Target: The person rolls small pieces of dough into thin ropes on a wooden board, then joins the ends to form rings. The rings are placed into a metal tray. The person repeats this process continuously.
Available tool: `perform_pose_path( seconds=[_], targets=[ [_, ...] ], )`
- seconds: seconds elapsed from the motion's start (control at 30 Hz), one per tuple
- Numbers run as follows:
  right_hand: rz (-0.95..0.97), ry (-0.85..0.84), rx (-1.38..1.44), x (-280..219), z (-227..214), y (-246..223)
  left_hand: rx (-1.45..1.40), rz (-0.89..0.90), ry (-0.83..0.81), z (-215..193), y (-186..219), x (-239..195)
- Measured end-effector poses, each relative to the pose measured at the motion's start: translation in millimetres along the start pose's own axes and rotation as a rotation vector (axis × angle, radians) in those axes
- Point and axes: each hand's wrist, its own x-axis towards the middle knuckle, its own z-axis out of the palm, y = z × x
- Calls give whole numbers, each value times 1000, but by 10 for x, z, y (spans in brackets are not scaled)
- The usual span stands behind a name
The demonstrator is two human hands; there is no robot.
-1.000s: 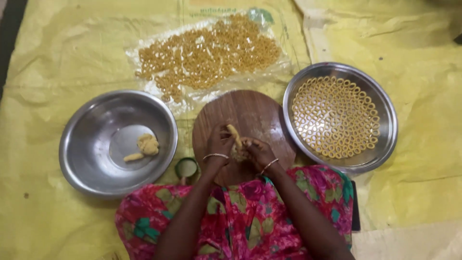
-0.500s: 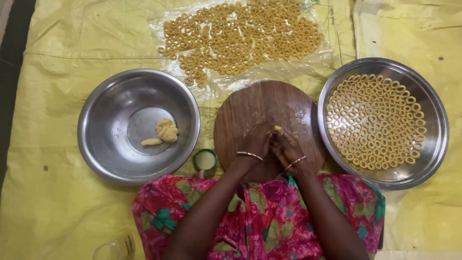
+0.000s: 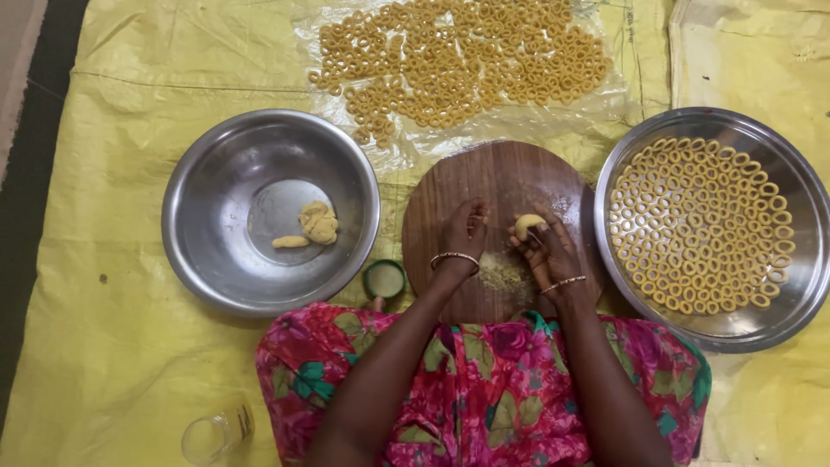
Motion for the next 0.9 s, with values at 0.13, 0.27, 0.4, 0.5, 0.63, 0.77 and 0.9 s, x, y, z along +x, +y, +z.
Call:
perform_pose_path(
  seconds=[0.13, 0.27, 0.4, 0.5, 0.63, 0.77, 0.9],
  targets=[
    [-53, 25, -154, 12, -22, 54, 6, 22, 27, -9, -21, 35],
    [-43, 46, -175, 41, -32, 127, -14, 6, 44, -6, -87, 58],
    [35, -30, -56, 55, -132, 127, -31, 11, 45, 43, -154, 82],
    [11, -61, -159, 89, -203, 193, -35, -13, 32, 18, -195, 69],
    [-52, -77, -217, 155, -289, 293, -40, 25, -2, -1, -215, 72],
    [16, 70, -317, 156, -233, 252, 2, -18, 6, -70, -177, 114],
    [-606, 20, -1276, 54, -80, 105, 8, -43, 44, -141, -100, 144]
  ],
)
